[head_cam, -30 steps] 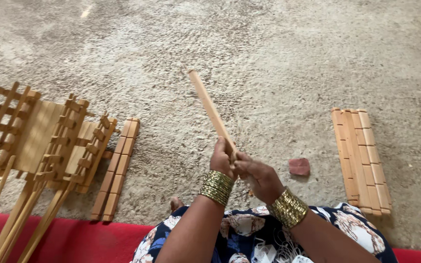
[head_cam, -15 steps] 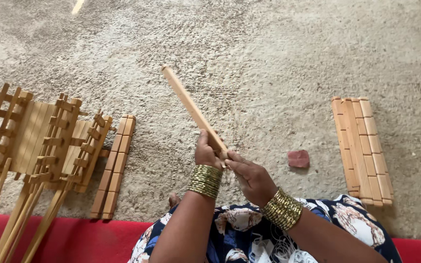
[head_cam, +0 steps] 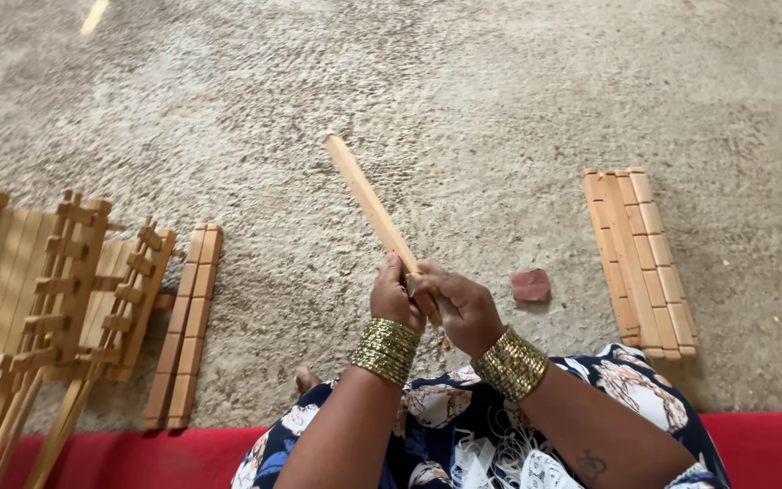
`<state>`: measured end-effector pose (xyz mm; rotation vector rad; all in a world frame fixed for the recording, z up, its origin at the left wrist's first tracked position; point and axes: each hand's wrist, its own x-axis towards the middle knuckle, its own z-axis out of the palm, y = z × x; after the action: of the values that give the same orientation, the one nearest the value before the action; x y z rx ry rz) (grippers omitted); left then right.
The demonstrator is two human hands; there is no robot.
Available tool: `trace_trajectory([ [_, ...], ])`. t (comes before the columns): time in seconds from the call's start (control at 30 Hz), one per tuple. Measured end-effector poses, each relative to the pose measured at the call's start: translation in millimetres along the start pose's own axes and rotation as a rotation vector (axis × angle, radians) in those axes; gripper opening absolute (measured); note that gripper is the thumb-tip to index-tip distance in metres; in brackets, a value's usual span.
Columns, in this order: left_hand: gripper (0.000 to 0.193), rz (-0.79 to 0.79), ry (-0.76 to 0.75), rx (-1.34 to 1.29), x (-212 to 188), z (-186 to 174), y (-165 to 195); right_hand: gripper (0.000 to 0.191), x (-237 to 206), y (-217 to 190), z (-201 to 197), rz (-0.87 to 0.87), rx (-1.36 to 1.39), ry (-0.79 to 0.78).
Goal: The person sits on a mat on the floor and smooths a long wooden stick, repeatedly rubbing a small stone along its length and rotating the stick to work different sides. Finished wooden stick pieces and wooden frame structures lie on the floor nearby.
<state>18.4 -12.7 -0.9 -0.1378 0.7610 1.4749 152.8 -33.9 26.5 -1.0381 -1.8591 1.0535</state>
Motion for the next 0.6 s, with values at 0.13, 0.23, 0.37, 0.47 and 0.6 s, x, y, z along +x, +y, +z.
trace_trajectory([
  [0.13,0.031,0.166,0.054,0.182,11,-5,15,0.034,-5,-11,-2,-0.221,-0.049,-0.105],
  [0.23,0.032,0.191,0.029,0.111,17,-6,29,0.034,-8,-17,-5,-0.244,-0.075,-0.176],
  [0.37,0.026,0.157,0.147,0.124,11,0,31,0.032,-5,-17,-6,-0.277,-0.292,-0.123],
  [0.47,0.030,0.171,0.124,0.195,4,10,17,0.033,-1,-11,-7,-0.262,-0.496,-0.026],
  [0.6,0.024,0.179,0.021,0.236,-6,16,3,0.026,-3,-8,-4,-0.206,-0.514,-0.004],
])
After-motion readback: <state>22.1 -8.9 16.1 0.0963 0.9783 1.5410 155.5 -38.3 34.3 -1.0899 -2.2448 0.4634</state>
